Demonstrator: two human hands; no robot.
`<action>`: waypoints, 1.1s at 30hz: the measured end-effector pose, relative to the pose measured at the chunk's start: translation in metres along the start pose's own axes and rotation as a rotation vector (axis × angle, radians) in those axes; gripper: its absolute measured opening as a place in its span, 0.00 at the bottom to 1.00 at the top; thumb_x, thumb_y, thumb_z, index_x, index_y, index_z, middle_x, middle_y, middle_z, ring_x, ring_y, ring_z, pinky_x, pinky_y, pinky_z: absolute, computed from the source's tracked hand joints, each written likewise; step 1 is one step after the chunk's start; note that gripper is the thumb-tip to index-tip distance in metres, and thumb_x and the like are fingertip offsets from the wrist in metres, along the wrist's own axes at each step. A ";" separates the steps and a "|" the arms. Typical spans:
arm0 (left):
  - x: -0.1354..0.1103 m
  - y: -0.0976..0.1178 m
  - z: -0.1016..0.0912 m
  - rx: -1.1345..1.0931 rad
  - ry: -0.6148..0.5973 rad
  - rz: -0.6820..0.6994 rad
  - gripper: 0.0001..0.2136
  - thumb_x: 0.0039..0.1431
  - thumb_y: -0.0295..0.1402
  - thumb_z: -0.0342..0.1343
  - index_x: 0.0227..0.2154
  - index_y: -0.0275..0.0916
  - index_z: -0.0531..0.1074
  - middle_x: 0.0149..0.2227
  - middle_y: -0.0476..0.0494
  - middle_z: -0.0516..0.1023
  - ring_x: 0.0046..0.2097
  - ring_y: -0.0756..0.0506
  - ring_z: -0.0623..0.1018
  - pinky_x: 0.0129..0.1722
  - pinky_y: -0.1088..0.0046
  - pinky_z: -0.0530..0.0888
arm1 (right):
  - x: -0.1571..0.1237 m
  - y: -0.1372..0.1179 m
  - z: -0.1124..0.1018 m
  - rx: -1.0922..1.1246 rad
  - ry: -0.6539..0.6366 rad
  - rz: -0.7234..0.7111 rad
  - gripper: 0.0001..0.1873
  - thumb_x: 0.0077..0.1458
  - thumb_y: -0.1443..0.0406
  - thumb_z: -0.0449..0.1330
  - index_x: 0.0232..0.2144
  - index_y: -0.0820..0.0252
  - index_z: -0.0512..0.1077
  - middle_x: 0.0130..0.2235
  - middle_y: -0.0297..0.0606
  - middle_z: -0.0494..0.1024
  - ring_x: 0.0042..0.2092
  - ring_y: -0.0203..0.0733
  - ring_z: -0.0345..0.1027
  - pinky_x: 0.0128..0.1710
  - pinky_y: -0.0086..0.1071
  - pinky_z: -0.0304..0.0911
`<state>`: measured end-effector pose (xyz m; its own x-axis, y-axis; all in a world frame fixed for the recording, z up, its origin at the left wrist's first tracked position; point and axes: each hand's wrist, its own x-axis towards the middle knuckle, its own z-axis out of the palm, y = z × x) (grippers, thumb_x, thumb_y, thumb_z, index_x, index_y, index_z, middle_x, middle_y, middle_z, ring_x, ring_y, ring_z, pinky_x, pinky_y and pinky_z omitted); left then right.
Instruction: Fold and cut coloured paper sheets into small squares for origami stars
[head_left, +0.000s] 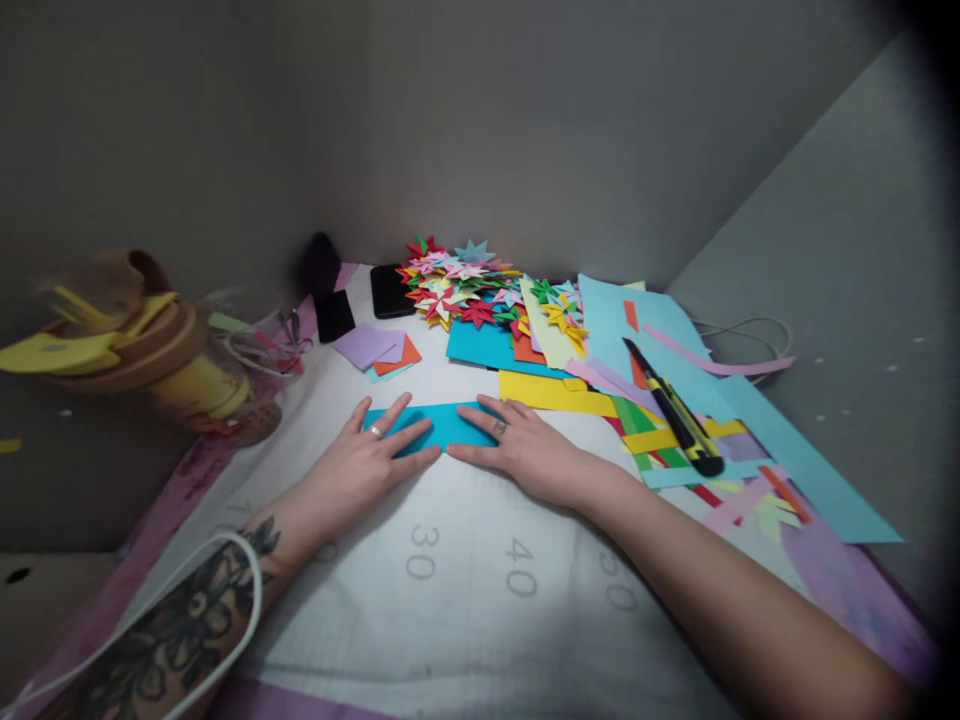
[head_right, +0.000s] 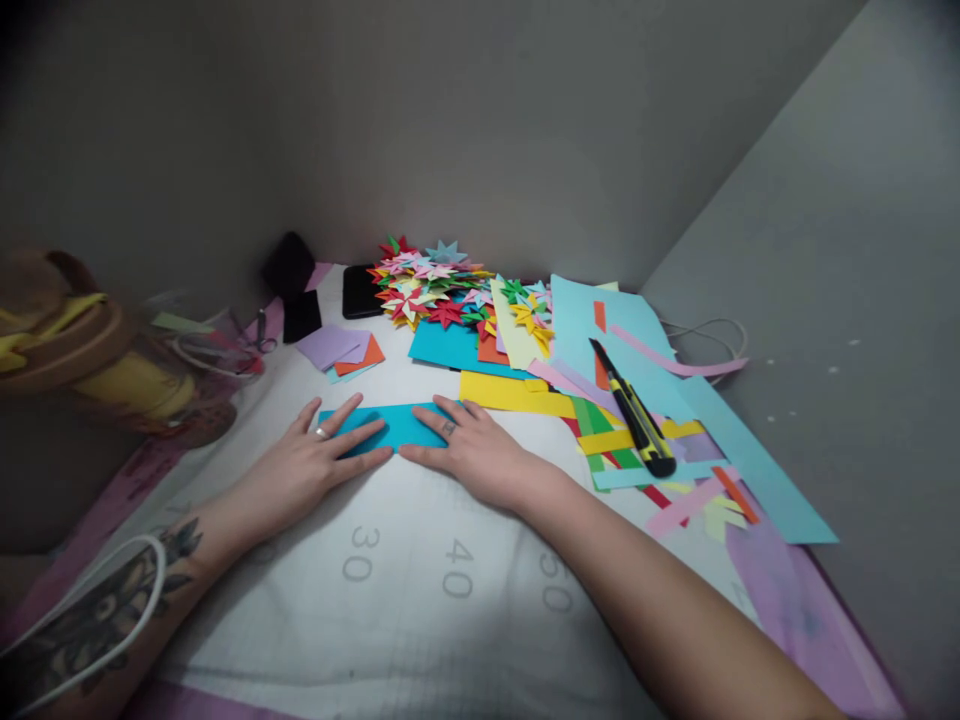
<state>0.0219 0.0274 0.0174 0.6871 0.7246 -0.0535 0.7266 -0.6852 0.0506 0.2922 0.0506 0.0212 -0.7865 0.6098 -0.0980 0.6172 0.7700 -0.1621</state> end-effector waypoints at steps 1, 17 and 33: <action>0.001 0.007 -0.001 0.020 0.008 -0.003 0.22 0.65 0.28 0.46 0.58 0.56 0.63 0.64 0.45 0.62 0.68 0.33 0.46 0.60 0.36 0.47 | 0.000 -0.001 0.000 -0.009 0.004 -0.001 0.28 0.64 0.69 0.51 0.60 0.33 0.58 0.68 0.33 0.48 0.68 0.57 0.39 0.60 0.56 0.48; -0.048 0.048 -0.008 0.245 -0.042 -0.516 0.26 0.59 0.19 0.38 0.57 0.38 0.67 0.62 0.36 0.64 0.64 0.28 0.59 0.53 0.39 0.62 | -0.025 -0.005 0.005 -0.136 0.083 0.081 0.20 0.64 0.67 0.49 0.56 0.48 0.68 0.66 0.42 0.54 0.67 0.57 0.43 0.59 0.56 0.51; -0.028 0.075 0.012 0.293 0.157 -0.675 0.27 0.57 0.18 0.37 0.61 0.25 0.59 0.64 0.26 0.58 0.65 0.32 0.59 0.59 0.48 0.60 | -0.039 -0.007 0.023 0.002 0.391 0.311 0.22 0.58 0.73 0.48 0.51 0.62 0.73 0.57 0.43 0.70 0.59 0.50 0.60 0.60 0.45 0.53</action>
<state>0.0574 -0.0450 0.0111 0.0997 0.9813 0.1648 0.9754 -0.0636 -0.2111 0.3181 0.0176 0.0035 -0.4968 0.8358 0.2338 0.8210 0.5400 -0.1857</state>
